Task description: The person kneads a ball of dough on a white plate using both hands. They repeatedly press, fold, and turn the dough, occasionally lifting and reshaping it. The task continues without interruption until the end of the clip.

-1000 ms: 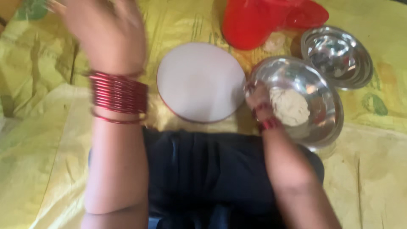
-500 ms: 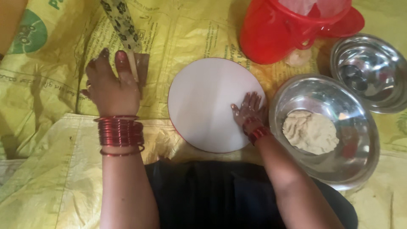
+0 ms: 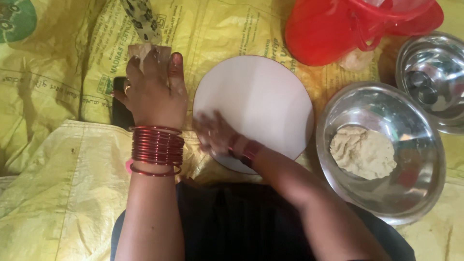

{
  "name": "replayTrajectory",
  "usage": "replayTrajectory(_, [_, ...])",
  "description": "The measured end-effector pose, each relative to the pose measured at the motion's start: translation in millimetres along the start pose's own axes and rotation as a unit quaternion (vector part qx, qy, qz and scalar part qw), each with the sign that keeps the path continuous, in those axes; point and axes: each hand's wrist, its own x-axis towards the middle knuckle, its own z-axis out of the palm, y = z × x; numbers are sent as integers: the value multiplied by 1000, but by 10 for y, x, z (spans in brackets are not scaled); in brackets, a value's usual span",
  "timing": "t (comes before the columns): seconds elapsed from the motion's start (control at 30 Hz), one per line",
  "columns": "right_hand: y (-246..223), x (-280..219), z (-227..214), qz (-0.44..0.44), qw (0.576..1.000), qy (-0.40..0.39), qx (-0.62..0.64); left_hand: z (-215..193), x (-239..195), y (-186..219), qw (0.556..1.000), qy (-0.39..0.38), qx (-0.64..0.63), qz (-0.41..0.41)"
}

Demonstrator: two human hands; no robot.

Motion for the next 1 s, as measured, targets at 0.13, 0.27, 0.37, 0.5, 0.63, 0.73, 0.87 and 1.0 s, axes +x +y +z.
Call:
replayTrajectory(0.13, [90,-848,277,-169,983,3,-72,66,-37,-12,1000,-28,1,-14])
replayTrajectory(0.27, [484,-1584,330,-74,988,-129,-30,55,-49,-26,998,-49,26,-15])
replayTrajectory(0.37, [714,-1941,337,117,990,-59,44,33,-67,-15,996,-75,42,-12])
replayTrajectory(0.5, [822,-1775,469,411,894,14,179,84,-135,102,996,-78,30,-11])
replayTrajectory(0.63, [597,-807,505,325,930,135,105,154,-174,180,993,-98,65,5])
replayTrajectory(0.73, [265,-89,317,191,976,44,99,211,-161,172,991,-111,65,16])
replayTrajectory(0.87, [258,455,31,154,987,-19,-46,241,-91,160,991,-116,65,27])
replayTrajectory(1.0, [989,395,-55,345,919,155,106,229,-51,128,990,-117,74,6])
